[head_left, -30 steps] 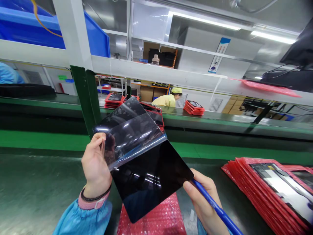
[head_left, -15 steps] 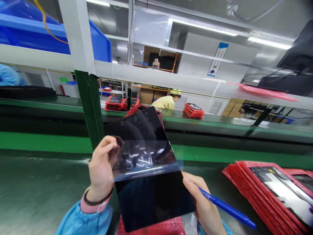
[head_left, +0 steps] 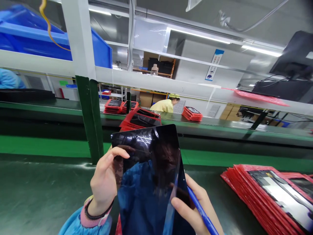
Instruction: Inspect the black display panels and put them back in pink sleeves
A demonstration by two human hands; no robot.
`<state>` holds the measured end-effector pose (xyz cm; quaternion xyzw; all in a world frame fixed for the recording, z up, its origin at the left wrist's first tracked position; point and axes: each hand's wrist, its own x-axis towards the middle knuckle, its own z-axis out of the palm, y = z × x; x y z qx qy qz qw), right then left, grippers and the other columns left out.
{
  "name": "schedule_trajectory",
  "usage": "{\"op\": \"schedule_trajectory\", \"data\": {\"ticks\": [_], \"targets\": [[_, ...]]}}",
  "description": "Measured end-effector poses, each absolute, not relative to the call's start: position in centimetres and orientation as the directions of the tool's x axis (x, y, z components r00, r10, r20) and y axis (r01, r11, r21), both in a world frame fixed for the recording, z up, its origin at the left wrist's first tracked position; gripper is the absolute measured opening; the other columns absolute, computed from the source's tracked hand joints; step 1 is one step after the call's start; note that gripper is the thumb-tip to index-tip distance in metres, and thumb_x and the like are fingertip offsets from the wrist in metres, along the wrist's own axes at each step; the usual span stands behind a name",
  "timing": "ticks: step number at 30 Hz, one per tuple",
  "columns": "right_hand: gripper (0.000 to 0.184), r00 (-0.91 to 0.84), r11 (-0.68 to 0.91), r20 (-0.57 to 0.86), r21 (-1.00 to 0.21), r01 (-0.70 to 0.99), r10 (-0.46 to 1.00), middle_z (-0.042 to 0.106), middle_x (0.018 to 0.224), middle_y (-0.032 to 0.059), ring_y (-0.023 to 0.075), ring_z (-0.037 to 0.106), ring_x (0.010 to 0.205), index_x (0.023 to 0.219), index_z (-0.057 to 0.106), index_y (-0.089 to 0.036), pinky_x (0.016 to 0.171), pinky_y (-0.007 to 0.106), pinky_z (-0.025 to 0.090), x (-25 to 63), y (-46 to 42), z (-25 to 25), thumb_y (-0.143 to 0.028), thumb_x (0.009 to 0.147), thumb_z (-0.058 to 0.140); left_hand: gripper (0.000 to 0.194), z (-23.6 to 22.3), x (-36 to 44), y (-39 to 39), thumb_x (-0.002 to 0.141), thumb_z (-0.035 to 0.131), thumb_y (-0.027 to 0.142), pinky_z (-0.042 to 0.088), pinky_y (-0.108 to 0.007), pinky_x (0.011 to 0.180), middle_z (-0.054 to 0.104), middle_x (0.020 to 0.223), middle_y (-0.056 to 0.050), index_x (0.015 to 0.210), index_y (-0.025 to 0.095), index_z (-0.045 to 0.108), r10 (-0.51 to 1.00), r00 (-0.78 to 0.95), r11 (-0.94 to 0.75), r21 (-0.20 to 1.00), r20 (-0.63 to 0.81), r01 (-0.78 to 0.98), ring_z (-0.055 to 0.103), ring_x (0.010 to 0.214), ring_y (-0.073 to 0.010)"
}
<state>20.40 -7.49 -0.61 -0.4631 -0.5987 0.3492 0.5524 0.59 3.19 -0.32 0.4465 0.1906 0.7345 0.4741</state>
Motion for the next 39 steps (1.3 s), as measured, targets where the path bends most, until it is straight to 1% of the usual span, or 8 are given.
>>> {"op": "schedule_trajectory", "data": {"ticks": [5, 10, 14, 18, 23, 28, 33, 39], "targets": [[0.049, 0.079, 0.374, 0.389, -0.914, 0.158, 0.918, 0.076, 0.081, -0.0006, 0.0244, 0.072, 0.069, 0.120, 0.062, -0.029, 0.067, 0.032, 0.059, 20.2, -7.4, -1.0, -0.034, 0.074, 0.076, 0.031, -0.7, 0.6, 3.2, 0.079, 0.053, 0.039, 0.044, -0.034, 0.078, 0.073, 0.082, -0.008, 0.067, 0.018, 0.072, 0.848, -0.163, -0.508, 0.690, 0.504, -0.516, 0.064, 0.085, -0.0267], [0.090, 0.116, 0.562, 0.652, -0.719, 0.409, 0.749, 0.045, 0.149, 0.0018, 0.0323, 0.054, 0.125, 0.148, 0.030, -0.040, 0.096, 0.039, 0.053, 20.3, -6.7, -2.7, -0.032, 0.073, 0.079, 0.031, -0.6, 0.8, 3.1, 0.077, 0.055, 0.039, 0.046, -0.034, 0.075, 0.072, 0.077, -0.008, 0.064, 0.017, 0.073, 0.837, -0.171, -0.529, 0.691, 0.520, -0.492, 0.063, 0.079, -0.0261], [0.101, -0.009, 0.703, 0.870, -0.393, 0.593, 0.494, 0.015, 0.160, -0.0022, 0.0354, 0.019, 0.142, 0.150, 0.014, -0.044, 0.110, 0.058, 0.031, 20.5, -5.8, -3.6, -0.026, 0.075, 0.078, 0.033, -1.0, 1.0, 3.4, 0.075, 0.056, 0.041, 0.046, -0.036, 0.071, 0.072, 0.072, -0.010, 0.062, 0.017, 0.073, 0.826, -0.154, -0.548, 0.710, 0.542, -0.443, 0.064, 0.075, -0.0272], [0.083, -0.078, 0.694, 0.873, -0.325, 0.643, 0.481, 0.037, 0.151, -0.0016, 0.0349, 0.009, 0.144, 0.143, 0.035, -0.046, 0.110, 0.070, 0.016, 20.0, -6.1, -3.3, -0.028, 0.074, 0.079, 0.033, -1.0, 1.1, 3.5, 0.071, 0.059, 0.044, 0.046, -0.036, 0.063, 0.070, 0.061, -0.009, 0.058, 0.018, 0.075, 0.801, -0.187, -0.592, 0.705, 0.569, -0.391, 0.063, 0.063, -0.0261], [0.052, 0.025, 0.708, 0.879, -0.401, 0.581, 0.477, 0.066, 0.126, -0.0010, 0.0325, 0.037, 0.136, 0.123, 0.057, -0.047, 0.109, 0.069, 0.021, 19.6, -7.1, -2.9, -0.021, 0.080, 0.073, 0.029, -0.6, 1.2, 3.4, 0.070, 0.062, 0.043, 0.045, -0.032, 0.049, 0.069, 0.053, -0.008, 0.058, 0.021, 0.077, 0.711, -0.122, -0.685, 0.644, 0.692, -0.342, 0.060, 0.049, -0.0224], [0.043, 0.078, 0.747, 0.918, -0.363, 0.557, 0.389, 0.074, 0.108, -0.0031, 0.0316, 0.067, 0.108, 0.116, 0.060, -0.046, 0.111, 0.071, 0.018, 20.1, -7.0, -3.4, -0.020, 0.083, 0.069, 0.016, -1.2, 1.6, 3.2, 0.071, 0.066, 0.020, 0.047, -0.025, 0.045, 0.071, 0.054, -0.004, 0.064, 0.026, 0.079, 0.610, -0.058, -0.776, 0.580, 0.791, -0.247, 0.064, 0.047, -0.0187], [0.039, 0.256, 0.629, 0.891, -0.447, 0.636, 0.375, 0.076, 0.084, -0.0045, 0.0268, 0.072, 0.071, 0.115, 0.060, -0.044, 0.113, 0.071, 0.017, 21.0, -6.6, -4.1, -0.018, 0.086, 0.061, 0.028, -1.5, 1.8, 1.8, 0.076, 0.060, 0.011, 0.050, -0.023, 0.050, 0.076, 0.065, -0.002, 0.079, 0.030, 0.080, 0.543, 0.039, -0.829, 0.543, 0.839, -0.134, 0.068, 0.053, -0.0172], [0.015, 0.125, 0.561, 0.989, -0.146, 0.815, 0.075, 0.072, 0.059, -0.0086, 0.0230, 0.058, 0.061, 0.084, 0.062, -0.039, 0.101, 0.061, 0.045, 23.2, -6.7, -3.8, -0.026, 0.089, 0.060, 0.048, -2.8, 2.2, 0.7, 0.077, 0.064, 0.010, 0.052, -0.019, 0.058, 0.075, 0.076, -0.001, 0.117, 0.035, 0.069, 0.547, 0.084, -0.819, 0.553, 0.833, -0.152, 0.065, 0.060, -0.0136]]}}
